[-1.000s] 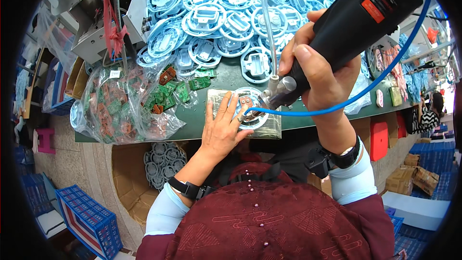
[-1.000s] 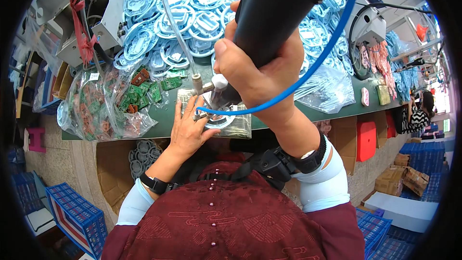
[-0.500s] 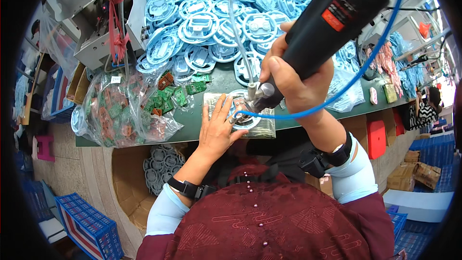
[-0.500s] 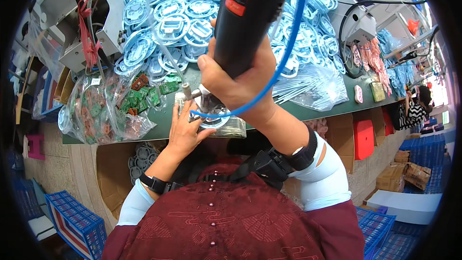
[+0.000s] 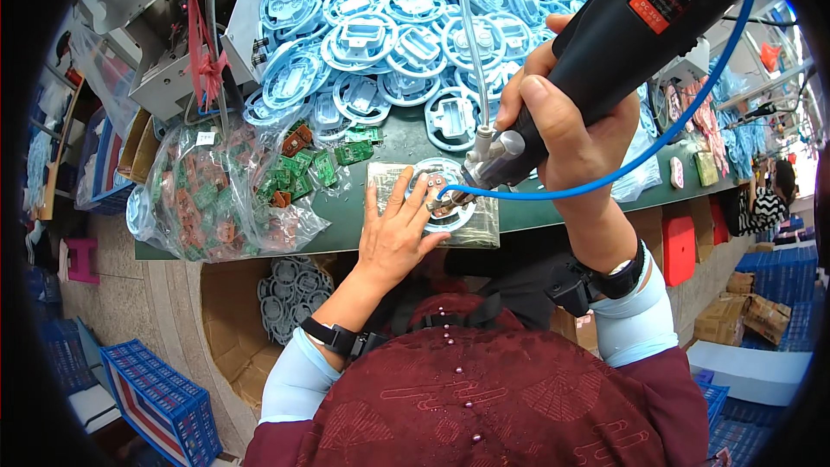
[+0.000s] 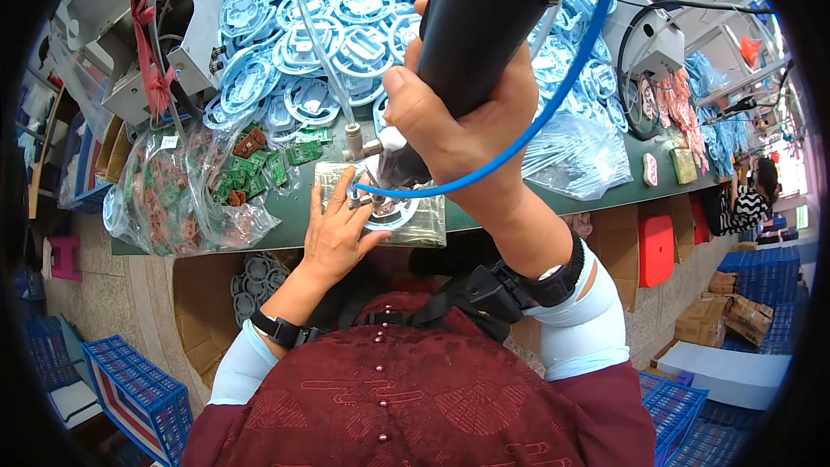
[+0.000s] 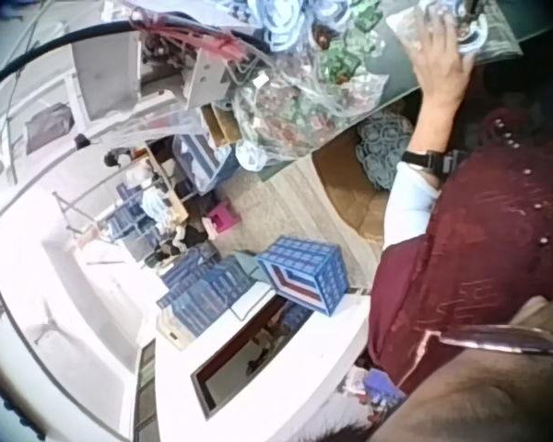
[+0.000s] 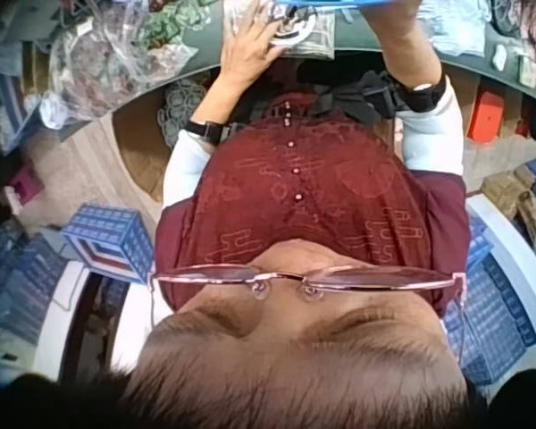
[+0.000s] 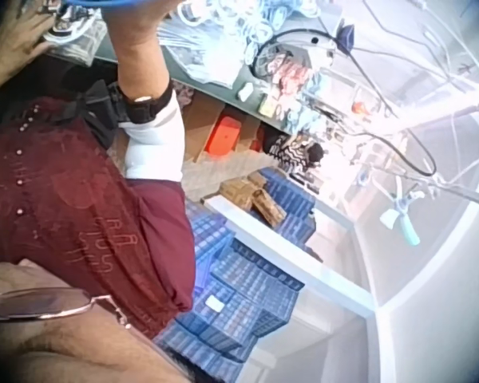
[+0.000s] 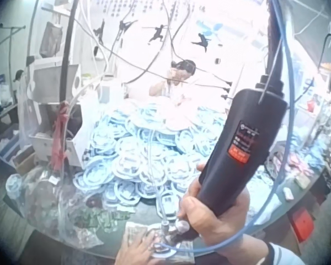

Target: Joining small plastic components using a handheld tool at a factory workbench.

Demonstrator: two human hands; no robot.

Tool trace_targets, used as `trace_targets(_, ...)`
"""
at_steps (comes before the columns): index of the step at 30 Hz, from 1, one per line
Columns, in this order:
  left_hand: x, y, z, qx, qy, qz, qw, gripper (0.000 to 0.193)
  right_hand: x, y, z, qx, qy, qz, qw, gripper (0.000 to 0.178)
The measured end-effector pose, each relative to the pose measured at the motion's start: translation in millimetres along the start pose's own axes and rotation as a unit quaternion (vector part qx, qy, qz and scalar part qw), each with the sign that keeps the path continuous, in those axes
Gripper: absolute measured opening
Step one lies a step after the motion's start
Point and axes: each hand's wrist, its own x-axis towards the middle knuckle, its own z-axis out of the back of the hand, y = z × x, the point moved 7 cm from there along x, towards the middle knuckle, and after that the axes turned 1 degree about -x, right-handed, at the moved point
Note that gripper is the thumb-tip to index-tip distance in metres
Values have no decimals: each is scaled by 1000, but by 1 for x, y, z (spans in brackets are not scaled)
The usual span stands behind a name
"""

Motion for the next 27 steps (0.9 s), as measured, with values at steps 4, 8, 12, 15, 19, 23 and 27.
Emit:
trace_targets(4, 0, 3, -2, 1, 11, 6, 1000, 48, 0, -7, 0, -8, -12, -14, 1000, 44)
trace_targets(8, 4, 5, -1, 4, 3, 1, 1000, 47, -3, -10, 4, 20, -31, 11, 999, 39)
trace_targets(12, 2, 7, 1, 15, -8, -7, 1000, 46, -12, -16, -2, 23, -47, -1, 999, 38)
trace_targets(15, -2, 9, -8, 52, 29, -3, 998, 69, -5, -18, -5, -10, -9, -6, 1000, 48)
trace_targets(19, -7, 5, -8, 49, 22, -19, 998, 58, 10, 15, 22, 52, -96, -16, 994, 52)
trace_targets(23, -3, 7, 4, -21, 12, -55, 998, 58, 21, 1, 50, -50, -99, -9, 994, 45)
trace_targets(27, 29, 50, 38, 1, -106, -55, 993, 35, 18, -45, 73, -151, -70, -19, 986, 49)
